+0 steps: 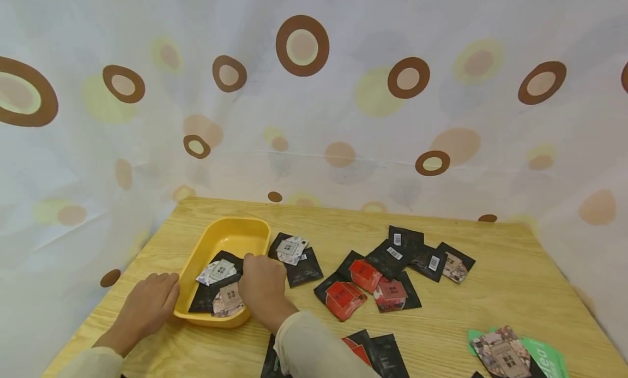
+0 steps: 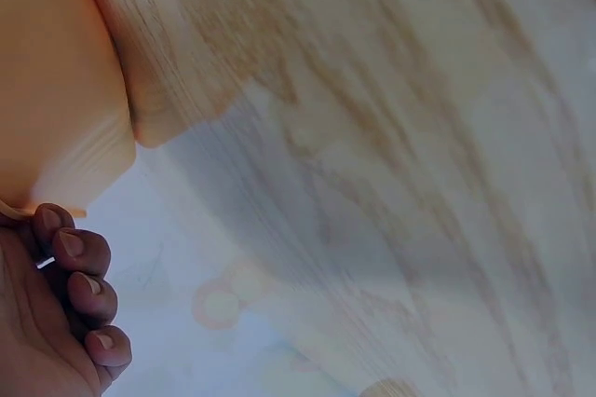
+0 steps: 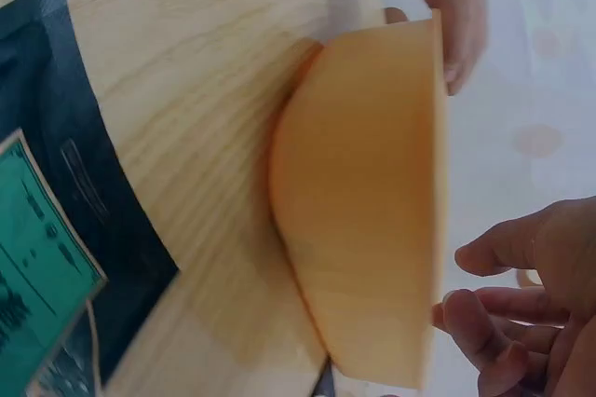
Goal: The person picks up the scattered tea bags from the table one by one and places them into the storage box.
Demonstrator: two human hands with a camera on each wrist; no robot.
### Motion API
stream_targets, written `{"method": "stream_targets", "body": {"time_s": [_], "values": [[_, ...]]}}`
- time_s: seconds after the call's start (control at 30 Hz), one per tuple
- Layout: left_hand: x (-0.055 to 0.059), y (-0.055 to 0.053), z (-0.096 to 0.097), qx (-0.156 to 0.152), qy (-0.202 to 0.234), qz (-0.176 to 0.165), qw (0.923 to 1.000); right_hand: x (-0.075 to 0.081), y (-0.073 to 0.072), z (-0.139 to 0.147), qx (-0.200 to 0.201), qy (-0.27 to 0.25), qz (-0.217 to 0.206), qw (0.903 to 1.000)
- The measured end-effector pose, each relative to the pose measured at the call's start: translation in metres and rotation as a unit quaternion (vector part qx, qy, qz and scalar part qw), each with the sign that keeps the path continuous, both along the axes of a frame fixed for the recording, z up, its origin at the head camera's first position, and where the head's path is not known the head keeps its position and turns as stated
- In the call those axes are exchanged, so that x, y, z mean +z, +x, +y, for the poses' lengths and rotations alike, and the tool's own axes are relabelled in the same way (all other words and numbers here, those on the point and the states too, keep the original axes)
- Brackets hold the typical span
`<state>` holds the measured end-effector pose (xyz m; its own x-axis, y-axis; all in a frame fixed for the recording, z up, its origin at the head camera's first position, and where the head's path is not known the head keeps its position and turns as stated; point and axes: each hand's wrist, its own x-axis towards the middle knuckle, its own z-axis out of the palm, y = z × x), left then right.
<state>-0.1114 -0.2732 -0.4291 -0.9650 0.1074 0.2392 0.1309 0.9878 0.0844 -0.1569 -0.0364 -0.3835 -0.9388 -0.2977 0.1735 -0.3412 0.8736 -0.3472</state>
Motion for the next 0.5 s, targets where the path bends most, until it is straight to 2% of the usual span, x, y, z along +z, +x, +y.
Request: {"method": "stream_targets", "body": {"time_s": [0.17, 0.3, 0.4, 0.5], "values": [[0.000, -0.002, -0.001, -0.003, 0.000, 0.006, 1.0000, 0.017, 0.003, 0.020, 0.017, -0.003, -0.014, 0.9998], [0.000, -0.001, 0.000, -0.001, 0.004, 0.001, 1.0000, 0.021, 0.008, 0.045, 0.082, 0.018, -0.033, 0.9960], [0.000, 0.000, 0.000, 0.001, 0.002, -0.002, 1.0000, 0.019, 0.013, 0.064, 0.137, 0.047, -0.053, 0.9881], [0.000, -0.001, 0.001, 0.000, -0.001, 0.001, 1.0000, 0.014, 0.017, 0.080, 0.169, 0.077, -0.083, 0.9792]]}}
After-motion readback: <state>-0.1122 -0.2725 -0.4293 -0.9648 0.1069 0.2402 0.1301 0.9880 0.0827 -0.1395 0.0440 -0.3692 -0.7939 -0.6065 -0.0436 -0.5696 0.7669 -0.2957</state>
